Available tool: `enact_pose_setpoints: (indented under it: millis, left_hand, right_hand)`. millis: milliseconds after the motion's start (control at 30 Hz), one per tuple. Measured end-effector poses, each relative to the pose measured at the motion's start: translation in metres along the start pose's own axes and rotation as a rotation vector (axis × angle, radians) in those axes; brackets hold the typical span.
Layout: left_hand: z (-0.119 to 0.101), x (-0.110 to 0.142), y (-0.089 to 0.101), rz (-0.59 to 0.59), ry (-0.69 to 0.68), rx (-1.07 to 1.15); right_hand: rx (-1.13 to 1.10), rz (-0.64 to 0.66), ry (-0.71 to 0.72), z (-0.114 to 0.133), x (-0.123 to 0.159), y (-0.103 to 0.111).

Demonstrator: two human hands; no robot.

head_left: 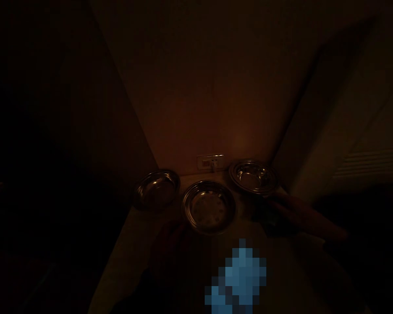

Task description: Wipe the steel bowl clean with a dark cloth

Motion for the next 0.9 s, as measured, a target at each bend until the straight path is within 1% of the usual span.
enact_pose_setpoints:
  millis: [33, 67, 133, 167, 267, 333, 400, 533, 633, 800, 900]
  left_hand:
    - [-0.007, -0.002, 0.000, -0.015, -0.058, 0.003]
    - [-0.011, -0.005, 0.000, -0.021, -0.061, 0.012]
    - [-0.020, -0.008, -0.003, 0.005, -0.070, 0.031]
    - [-0.025, -0.009, -0.005, 0.021, -0.105, 0.035]
    - [-0.036, -0.009, -0.014, 0.125, -0.202, 0.048]
    - [-0.040, -0.009, -0.020, 0.211, -0.233, 0.041]
    - [-0.043, -0.008, -0.026, 0.271, -0.251, 0.029]
    - [-0.046, -0.010, -0.035, 0.328, -0.261, 0.029]
    - [-0.051, -0.015, -0.037, 0.370, -0.257, 0.035]
    - [-0.060, -0.022, -0.040, 0.450, -0.251, 0.039]
    - [-0.060, -0.022, -0.046, 0.479, -0.261, 0.013]
  right_hand:
    - [-0.001, -0.010, 0.004, -0.002, 0.000, -0.001]
    - [0.000, -0.021, 0.007, -0.005, 0.000, -0.002]
    - [0.002, -0.041, 0.013, -0.011, 0.001, -0.006]
    - [0.005, -0.049, 0.015, -0.014, 0.001, -0.008]
    - [0.018, -0.060, 0.026, -0.016, 0.003, -0.013]
    - [0.029, -0.048, 0.042, -0.012, 0.005, -0.014]
    - [0.043, -0.022, 0.057, -0.007, 0.009, -0.013]
    - [0.075, 0.037, 0.082, 0.001, 0.019, -0.008]
    - [0.103, 0.095, 0.112, 0.002, 0.030, -0.002]
    - [0.189, 0.268, 0.240, 0.004, 0.044, 0.002]
    - [0.161, 0.288, 0.254, 0.002, 0.042, 0.001]
Point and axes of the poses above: each hand's wrist, its own x-axis away from the middle knuckle, its own y-axis out of the back of the hand, z = x × y, the point moved 3 cm from there along -x, towards the middle knuckle, and after that the axes turned 3 degrees about -y, right-handed, at the moved point
